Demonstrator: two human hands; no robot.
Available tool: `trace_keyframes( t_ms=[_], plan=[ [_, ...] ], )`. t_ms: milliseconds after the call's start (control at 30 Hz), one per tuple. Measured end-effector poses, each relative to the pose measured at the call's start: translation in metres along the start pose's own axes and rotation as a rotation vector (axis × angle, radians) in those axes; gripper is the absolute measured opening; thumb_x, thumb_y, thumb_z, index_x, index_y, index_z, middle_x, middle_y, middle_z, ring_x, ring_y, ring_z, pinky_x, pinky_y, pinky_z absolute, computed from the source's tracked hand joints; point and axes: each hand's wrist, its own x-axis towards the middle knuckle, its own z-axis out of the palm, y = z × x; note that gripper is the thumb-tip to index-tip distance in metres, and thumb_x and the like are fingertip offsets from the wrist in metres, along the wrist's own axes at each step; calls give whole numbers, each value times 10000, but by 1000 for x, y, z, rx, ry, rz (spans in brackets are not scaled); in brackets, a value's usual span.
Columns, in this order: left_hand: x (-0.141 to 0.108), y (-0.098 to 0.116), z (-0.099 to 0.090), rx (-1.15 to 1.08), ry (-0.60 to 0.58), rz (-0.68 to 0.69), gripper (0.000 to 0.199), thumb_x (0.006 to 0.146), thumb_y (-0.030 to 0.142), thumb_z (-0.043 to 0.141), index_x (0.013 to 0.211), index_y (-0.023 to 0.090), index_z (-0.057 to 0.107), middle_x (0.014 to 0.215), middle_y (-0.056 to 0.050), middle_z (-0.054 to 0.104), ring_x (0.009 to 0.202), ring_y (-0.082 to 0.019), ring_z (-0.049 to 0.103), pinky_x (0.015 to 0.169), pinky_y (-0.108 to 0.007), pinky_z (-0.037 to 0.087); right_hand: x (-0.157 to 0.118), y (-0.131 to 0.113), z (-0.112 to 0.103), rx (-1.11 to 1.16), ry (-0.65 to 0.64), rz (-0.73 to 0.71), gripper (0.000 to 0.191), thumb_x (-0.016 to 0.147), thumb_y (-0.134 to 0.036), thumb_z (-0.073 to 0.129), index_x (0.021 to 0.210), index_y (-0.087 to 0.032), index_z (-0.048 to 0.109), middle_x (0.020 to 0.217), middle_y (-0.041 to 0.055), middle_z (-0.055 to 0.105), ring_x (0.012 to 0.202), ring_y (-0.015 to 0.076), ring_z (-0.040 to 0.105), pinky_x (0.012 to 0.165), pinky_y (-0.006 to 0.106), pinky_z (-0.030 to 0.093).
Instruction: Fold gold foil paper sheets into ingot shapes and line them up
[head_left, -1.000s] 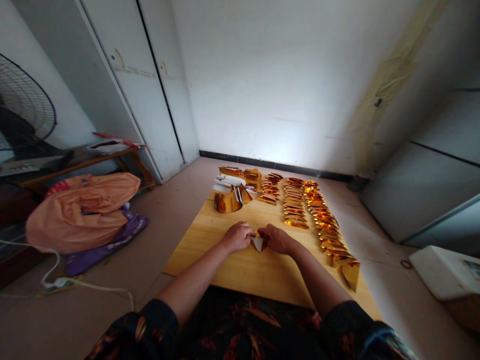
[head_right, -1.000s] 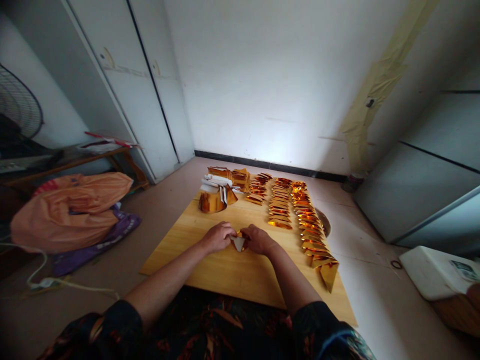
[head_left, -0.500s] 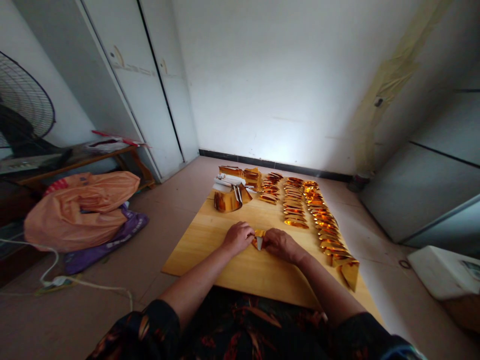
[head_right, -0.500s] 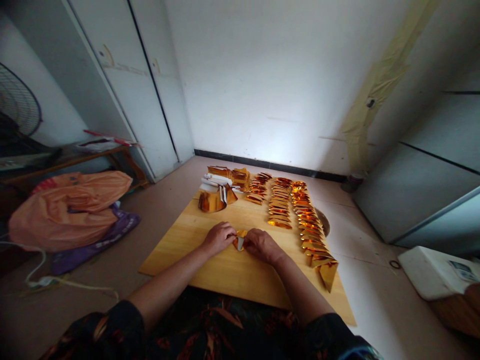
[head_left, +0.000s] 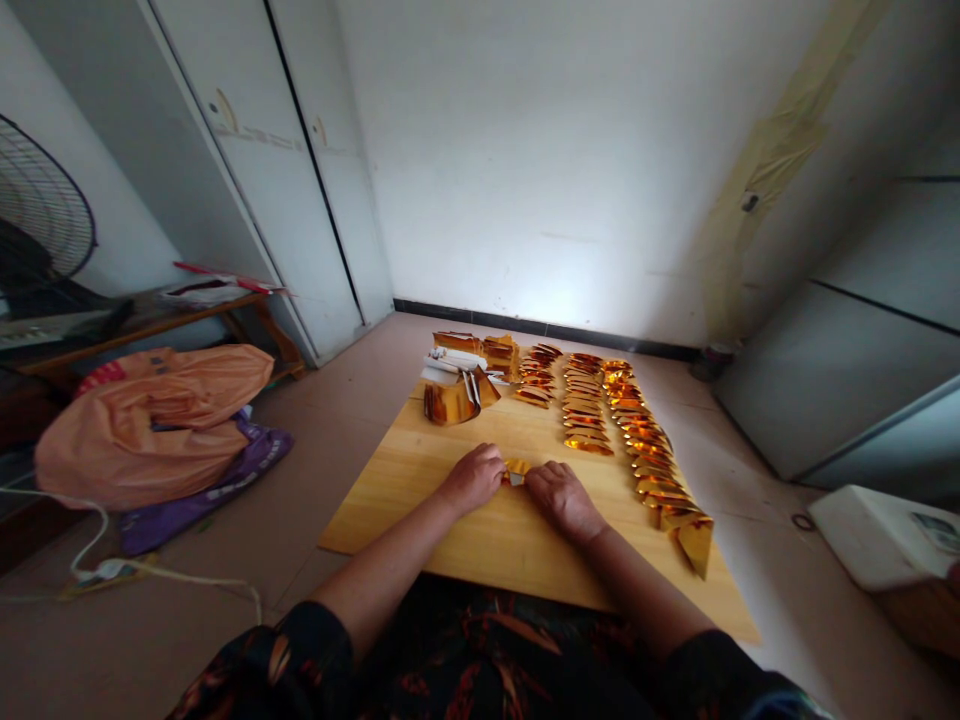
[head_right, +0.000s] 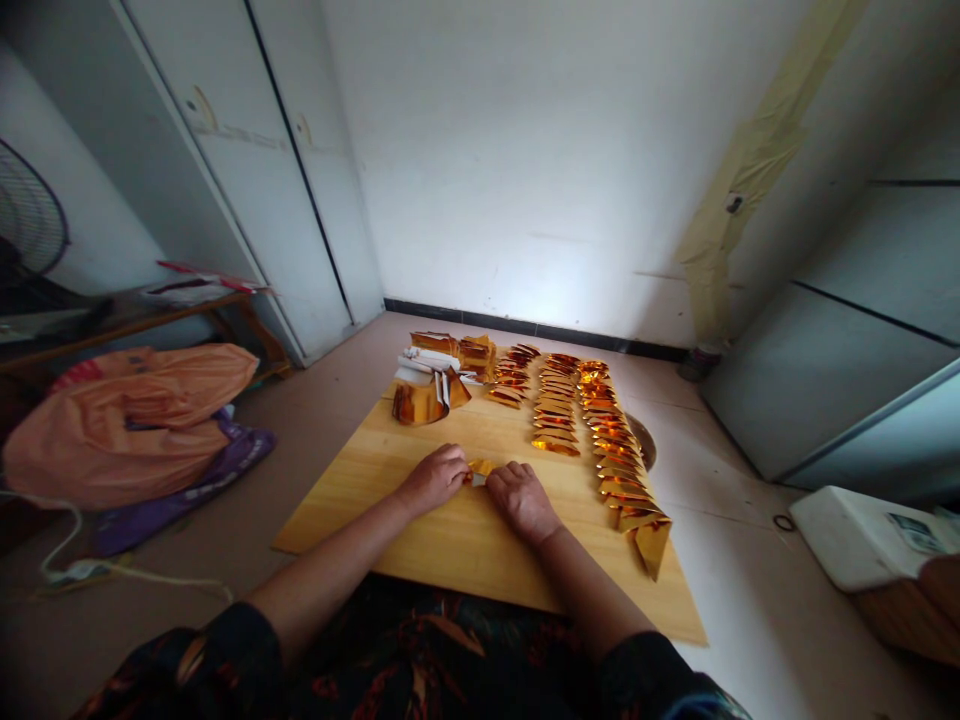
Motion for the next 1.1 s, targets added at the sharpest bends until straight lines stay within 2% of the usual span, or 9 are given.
trace_keyframes(
  t_ms=[133,233,400,567,767,1100],
  plan=[
    [-3,-1,-6,-16,-43,40,263,740,23,472,813,168,679,869,-51,577,880,-160,518,830,-270,442,6,-1,10,60,47,143,266,949,-165,368,862,-173,619,823,64,624,798,173,508,746,274,352],
    [-4,-4,-5,-14,-38,60,182,713,71,542,792,162,678,879,-57,580,891,-173,520,837,-279,443,10,-2,16,77,91,202,258,928,-141,374,816,-163,606,782,60,610,758,166,513,744,262,361],
    [2,-8,5,-85,26,-77,162,789,123,543,707,165,676,798,-41,592,804,-141,550,771,-248,454,14,-3,17,101,115,305,214,904,-135,389,827,-164,587,789,55,607,753,158,523,730,242,367],
    [6,-8,10,-125,43,-190,125,760,117,587,748,166,702,795,-36,618,796,-140,578,752,-241,462,14,-7,10,179,139,342,131,864,-161,454,794,-178,564,791,33,587,741,132,532,686,207,361],
    [6,-5,10,-133,63,-235,141,775,128,576,748,174,707,806,-36,630,809,-139,582,760,-240,456,14,-10,8,199,125,418,152,848,-155,472,726,-172,562,805,36,574,719,116,533,668,194,369],
    [7,4,12,-81,90,-319,172,799,130,547,719,175,692,776,-35,614,801,-142,558,753,-246,436,20,-16,17,106,115,547,200,881,-144,431,764,-154,593,837,74,586,733,138,541,687,228,400]
  ],
)
